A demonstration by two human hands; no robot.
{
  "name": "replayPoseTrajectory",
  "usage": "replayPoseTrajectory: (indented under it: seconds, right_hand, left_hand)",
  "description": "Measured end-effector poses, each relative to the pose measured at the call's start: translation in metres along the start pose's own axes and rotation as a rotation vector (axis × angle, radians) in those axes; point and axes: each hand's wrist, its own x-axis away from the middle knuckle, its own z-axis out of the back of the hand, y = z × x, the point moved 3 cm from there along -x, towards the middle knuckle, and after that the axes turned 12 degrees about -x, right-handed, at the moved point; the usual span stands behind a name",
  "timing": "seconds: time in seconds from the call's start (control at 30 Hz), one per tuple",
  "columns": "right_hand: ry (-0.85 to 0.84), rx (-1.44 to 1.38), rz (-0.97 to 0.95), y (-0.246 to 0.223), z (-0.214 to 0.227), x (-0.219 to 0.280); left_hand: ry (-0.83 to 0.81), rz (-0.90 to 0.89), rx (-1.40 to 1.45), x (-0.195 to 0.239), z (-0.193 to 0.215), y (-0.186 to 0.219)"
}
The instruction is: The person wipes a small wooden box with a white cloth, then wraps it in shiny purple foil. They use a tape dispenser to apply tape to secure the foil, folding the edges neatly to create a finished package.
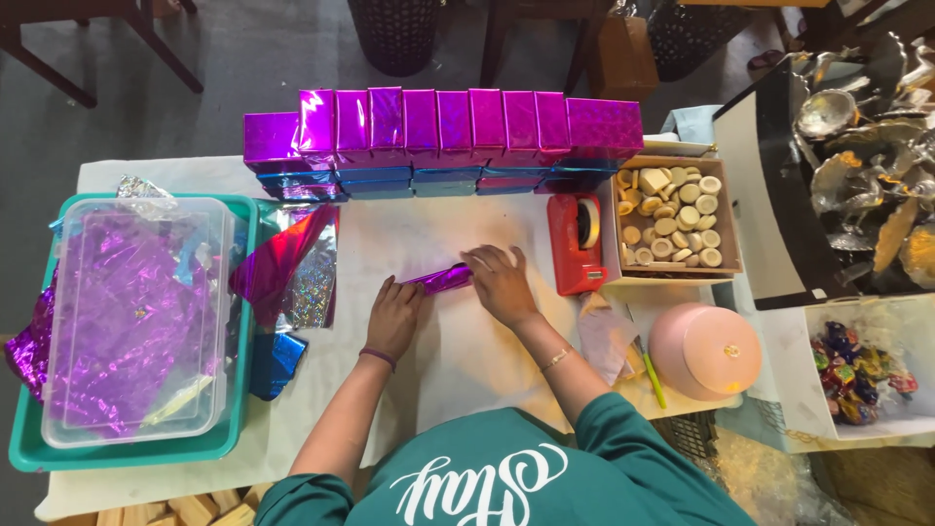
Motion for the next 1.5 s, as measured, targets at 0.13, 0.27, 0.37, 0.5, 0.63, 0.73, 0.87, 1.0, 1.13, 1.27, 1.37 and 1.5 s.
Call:
replayPoseTrajectory:
  seconds: [0.13, 0.27, 0.37, 0.5, 0.63, 0.73, 0.87, 1.0, 1.13, 1.27, 1.37, 1.5]
  right_hand:
    - [-0.104, -0.014, 0.162, 0.004, -0.013, -0.02]
    - [-0.043, -0.096, 0.032, 0.026, -0.025, -0.032]
    - [-0.06, -0.049, 0.039, 0.024, -0.025, -0.035]
    - [-0.085, 0.007, 0.058, 0.026, -0.033, -0.038]
    - [-0.071, 0.027, 0.068, 0.028, -0.03, -0.029]
    - [-0.053, 0.065, 0.124, 0.031, -0.026, -0.02]
    - [0.025, 0.056, 0.042, 0.037, -0.022, -0.007]
    - [0.034, 0.033, 0.205, -0.002, -0.016, -0.007]
    - [-0.142, 0.055, 0.303, -0.027, -0.039, -0.008]
    - [-0.183, 0.066, 0.253, -0.024, -0.054, -0.006]
    - [-0.175, 0.067, 0.214, -0.022, -0.057, -0.005]
    - [-0.189, 0.064, 0.226, -0.021, -0.057, -0.005]
  left_hand:
    - [-0.022, -0.019, -0.004, 0.0, -0.004, -0.001]
    - [-0.008, -0.025, -0.004, -0.001, -0.002, -0.002]
    - [-0.021, -0.026, -0.008, -0.002, -0.002, -0.001]
    - [-0.049, -0.02, 0.001, -0.002, -0.003, -0.002]
    - [-0.037, -0.009, 0.014, -0.001, -0.004, -0.002]
    - [-0.033, -0.009, 0.007, -0.001, -0.002, -0.001]
    - [-0.044, -0.007, 0.014, 0.001, -0.004, -0.001]
    - [-0.04, -0.003, 0.021, 0.0, -0.004, -0.001]
    - [-0.062, -0.014, 0.0, 0.0, -0.006, -0.001]
    - [-0.018, 0.008, 0.022, 0.001, -0.006, -0.001]
    - [-0.046, 0.07, 0.074, -0.001, -0.003, 0.0]
    - [0.03, 0.162, 0.245, -0.005, 0.013, -0.006]
